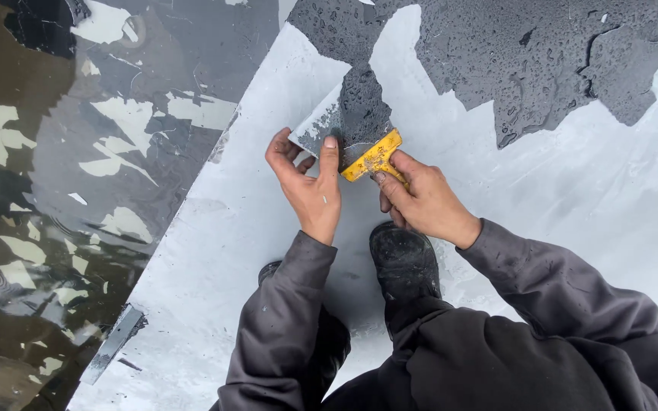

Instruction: Scraping a black coating off a flat white surface using a handheld metal scraper.

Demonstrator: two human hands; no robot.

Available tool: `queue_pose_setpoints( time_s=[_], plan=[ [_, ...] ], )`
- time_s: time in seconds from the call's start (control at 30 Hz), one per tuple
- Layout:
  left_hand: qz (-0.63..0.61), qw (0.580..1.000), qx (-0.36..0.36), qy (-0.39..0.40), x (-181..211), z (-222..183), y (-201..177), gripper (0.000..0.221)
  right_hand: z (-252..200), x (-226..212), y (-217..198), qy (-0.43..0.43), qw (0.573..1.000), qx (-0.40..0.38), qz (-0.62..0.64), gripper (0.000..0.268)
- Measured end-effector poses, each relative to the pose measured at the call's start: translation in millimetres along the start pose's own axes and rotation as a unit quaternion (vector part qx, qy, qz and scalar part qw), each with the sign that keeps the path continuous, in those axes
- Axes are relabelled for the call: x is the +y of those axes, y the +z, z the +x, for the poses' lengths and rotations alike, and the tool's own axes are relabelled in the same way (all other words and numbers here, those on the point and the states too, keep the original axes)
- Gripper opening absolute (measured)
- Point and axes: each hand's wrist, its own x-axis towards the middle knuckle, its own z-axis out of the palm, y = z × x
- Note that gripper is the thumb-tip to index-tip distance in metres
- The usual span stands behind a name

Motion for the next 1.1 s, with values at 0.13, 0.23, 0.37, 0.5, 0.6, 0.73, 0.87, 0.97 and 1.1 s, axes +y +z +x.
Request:
queue_pose_setpoints(
  time_s=[0.13, 0.23, 0.37, 0.5, 0.6, 0.73, 0.87, 0.97, 1.1],
  plan=[
    [0.228, 0.953, -0.056, 0.193, 51.9, 44.2, -32.5, 0.061, -4.3, -17.0, 2.0, 0.021, 0.996, -0.055, -0.070, 0.019],
    [0.243, 0.951, -0.138, 0.133, 60.2, 59.8, -35.1, 0.033, -4.8, -12.3, 9.2, 0.014, 0.992, -0.102, -0.070, 0.021],
    [0.187, 0.957, -0.187, 0.116, 47.7, 67.0, -45.4, 0.013, -2.5, 8.9, 8.1, 0.039, 0.995, -0.078, -0.039, 0.023],
    [-0.156, 0.987, 0.034, 0.008, 39.1, 95.3, -82.4, 0.026, 2.6, 35.7, 1.1, 0.084, 0.990, -0.023, 0.108, 0.022],
    [-0.170, 0.976, 0.123, -0.053, 32.3, 82.5, -82.5, 0.052, 11.8, 39.6, -3.1, 0.087, 0.974, -0.001, 0.211, 0.022],
    [-0.046, 0.982, -0.024, -0.180, 0.5, 13.0, -3.2, 0.074, 20.7, 33.5, 8.7, 0.132, 0.957, 0.021, 0.258, 0.020],
    [-0.143, 0.963, -0.072, -0.217, -25.7, -18.5, 47.7, 0.073, 45.7, 28.0, 15.0, 0.111, 0.958, 0.032, 0.261, 0.019],
    [-0.128, 0.939, -0.069, -0.312, -28.5, -3.8, 48.4, 0.060, 63.9, 23.3, 19.0, 0.071, 0.935, 0.087, 0.337, 0.022],
    [-0.220, 0.897, -0.158, -0.348, 3.8, 3.7, 34.2, 0.050, 49.2, 13.5, 17.3, 0.042, 0.956, 0.045, 0.287, 0.021]
  ],
)
